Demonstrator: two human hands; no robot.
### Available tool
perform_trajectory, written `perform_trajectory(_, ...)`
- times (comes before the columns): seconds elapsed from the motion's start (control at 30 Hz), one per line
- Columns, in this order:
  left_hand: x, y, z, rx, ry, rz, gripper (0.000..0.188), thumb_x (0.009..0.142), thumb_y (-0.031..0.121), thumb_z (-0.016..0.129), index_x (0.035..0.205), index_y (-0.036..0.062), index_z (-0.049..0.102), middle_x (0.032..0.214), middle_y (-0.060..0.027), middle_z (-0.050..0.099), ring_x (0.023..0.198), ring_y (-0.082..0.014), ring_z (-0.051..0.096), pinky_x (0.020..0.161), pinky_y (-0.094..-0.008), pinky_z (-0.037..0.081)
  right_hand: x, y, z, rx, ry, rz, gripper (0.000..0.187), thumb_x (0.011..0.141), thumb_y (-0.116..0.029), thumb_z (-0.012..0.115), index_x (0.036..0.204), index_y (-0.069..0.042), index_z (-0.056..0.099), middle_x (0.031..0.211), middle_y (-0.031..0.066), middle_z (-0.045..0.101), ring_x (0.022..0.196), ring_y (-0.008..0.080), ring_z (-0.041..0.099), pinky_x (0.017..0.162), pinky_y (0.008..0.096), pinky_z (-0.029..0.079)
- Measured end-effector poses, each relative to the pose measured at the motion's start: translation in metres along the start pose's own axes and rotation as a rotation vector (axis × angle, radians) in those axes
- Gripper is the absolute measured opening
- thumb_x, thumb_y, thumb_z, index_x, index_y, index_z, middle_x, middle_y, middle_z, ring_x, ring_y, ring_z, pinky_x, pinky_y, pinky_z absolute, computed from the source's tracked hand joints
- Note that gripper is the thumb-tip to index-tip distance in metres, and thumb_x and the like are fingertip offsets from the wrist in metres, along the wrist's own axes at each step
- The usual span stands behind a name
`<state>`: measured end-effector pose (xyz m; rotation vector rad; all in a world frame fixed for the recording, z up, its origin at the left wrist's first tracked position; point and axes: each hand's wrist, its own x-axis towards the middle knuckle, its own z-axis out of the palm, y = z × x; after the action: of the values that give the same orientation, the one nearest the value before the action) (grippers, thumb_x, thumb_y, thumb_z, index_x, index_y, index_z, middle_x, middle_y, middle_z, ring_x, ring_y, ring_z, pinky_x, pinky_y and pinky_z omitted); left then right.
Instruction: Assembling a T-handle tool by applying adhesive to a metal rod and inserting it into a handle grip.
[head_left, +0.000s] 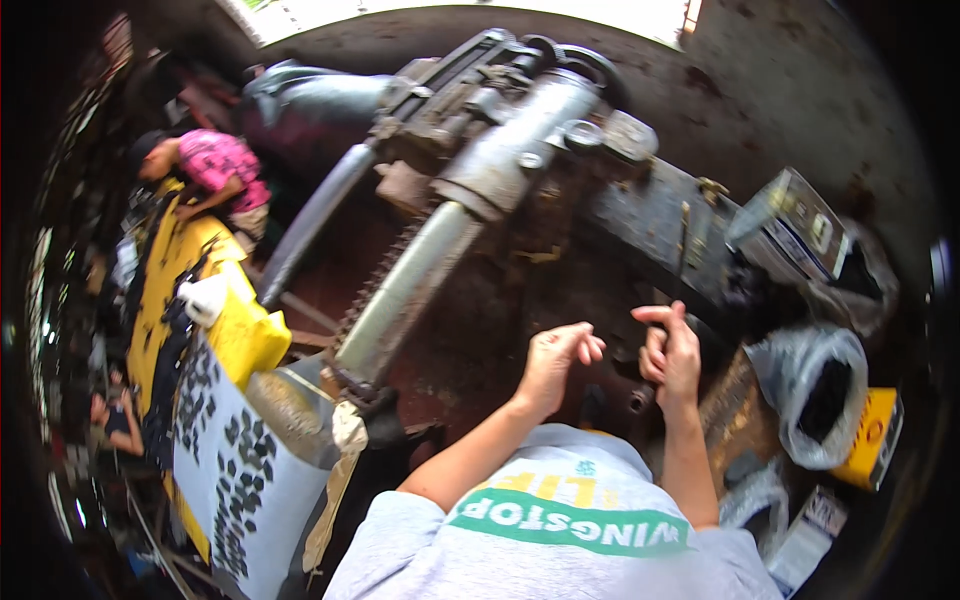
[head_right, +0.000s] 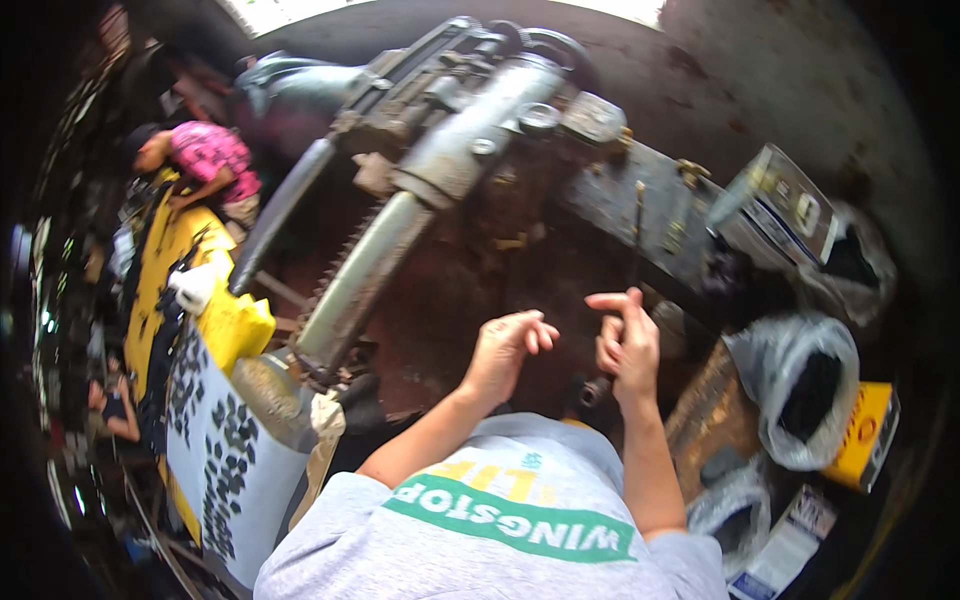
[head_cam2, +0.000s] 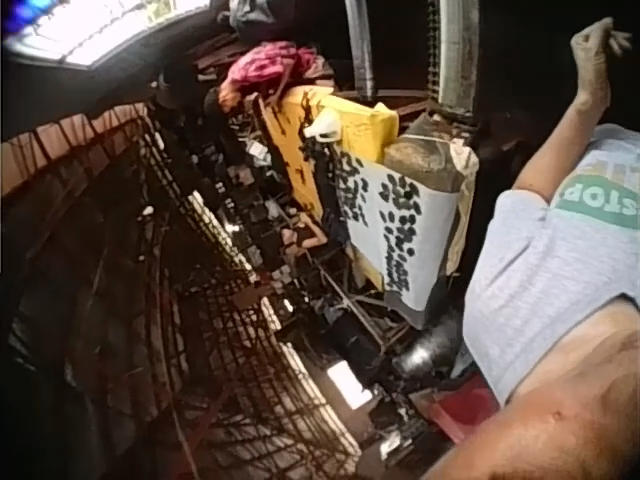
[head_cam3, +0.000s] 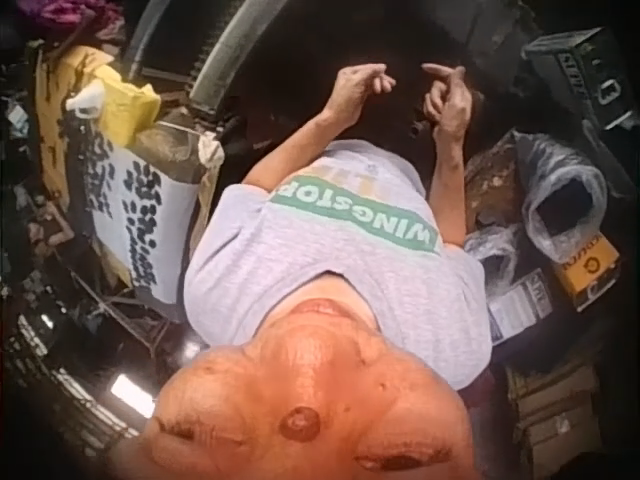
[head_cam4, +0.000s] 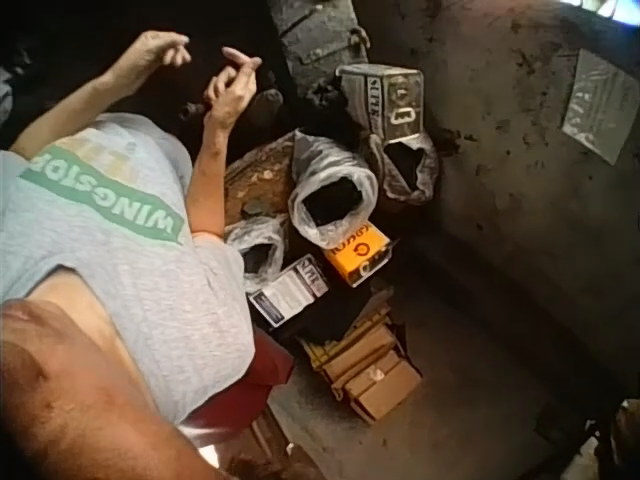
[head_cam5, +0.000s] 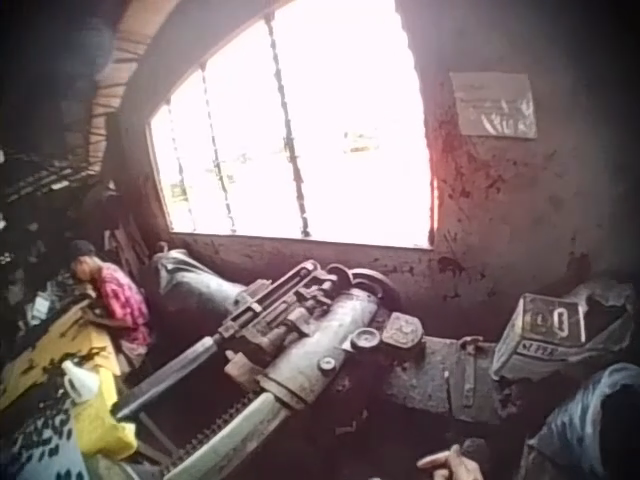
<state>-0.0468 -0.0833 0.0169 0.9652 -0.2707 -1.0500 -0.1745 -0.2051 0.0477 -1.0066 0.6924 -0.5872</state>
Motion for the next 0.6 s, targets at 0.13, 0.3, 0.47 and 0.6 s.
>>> perform_trajectory(0.13,-0.002,-0.002,-0.003,0.085,0.045,-0.025,0.05,0.096,0.03,0.058,0.052,0.0078,0.058,0.058,-0.0075,0.062,0.072,-0.0166,0.065,0.084,-0.031,0.046,-0.004,0.003,0.003,-0.053,-0.055,0.014,0.055,0.104,-0.045,0.035,0.1,0.003,0.063,0.048,-0.0068,0.029,0.035,0.0016,0.023,0.034,0.0201,0.018)
perform_trajectory(0.3,-0.004,0.004,0.004,0.228,0.065,0.112,0.051,0.1,0.037,0.05,0.07,0.0012,0.071,0.078,-0.0104,0.071,0.088,-0.0163,0.066,0.094,-0.0329,0.044,0.001,0.002,0.011,-0.356,-0.002,-0.099,0.05,0.102,-0.043,0.043,0.101,0.001,0.068,0.049,-0.008,0.034,0.041,-0.001,0.027,0.037,0.0194,0.021)
perform_trajectory(0.47,-0.004,0.005,-0.009,0.206,-0.122,0.181,0.043,0.102,0.035,0.047,0.09,0.0004,0.068,0.105,-0.0093,0.068,0.1,-0.0141,0.061,0.095,-0.0316,0.044,0.006,0.002,0.005,-0.389,-0.044,-0.105,0.048,0.102,-0.042,0.044,0.103,0.0,0.067,0.05,-0.0078,0.035,0.04,-0.0006,0.028,0.037,0.0189,0.021)
perform_trajectory(0.6,0.0,-0.011,-0.022,0.071,-0.141,0.148,0.028,0.102,0.029,0.049,0.099,0.0032,0.06,0.092,-0.0032,0.06,0.087,-0.0114,0.06,0.086,-0.027,0.046,0.002,0.001,0.005,-0.402,-0.034,-0.13,0.037,0.102,-0.037,0.046,0.105,-0.003,0.061,0.053,-0.0072,0.037,0.043,0.0001,0.03,0.039,0.0194,0.024)
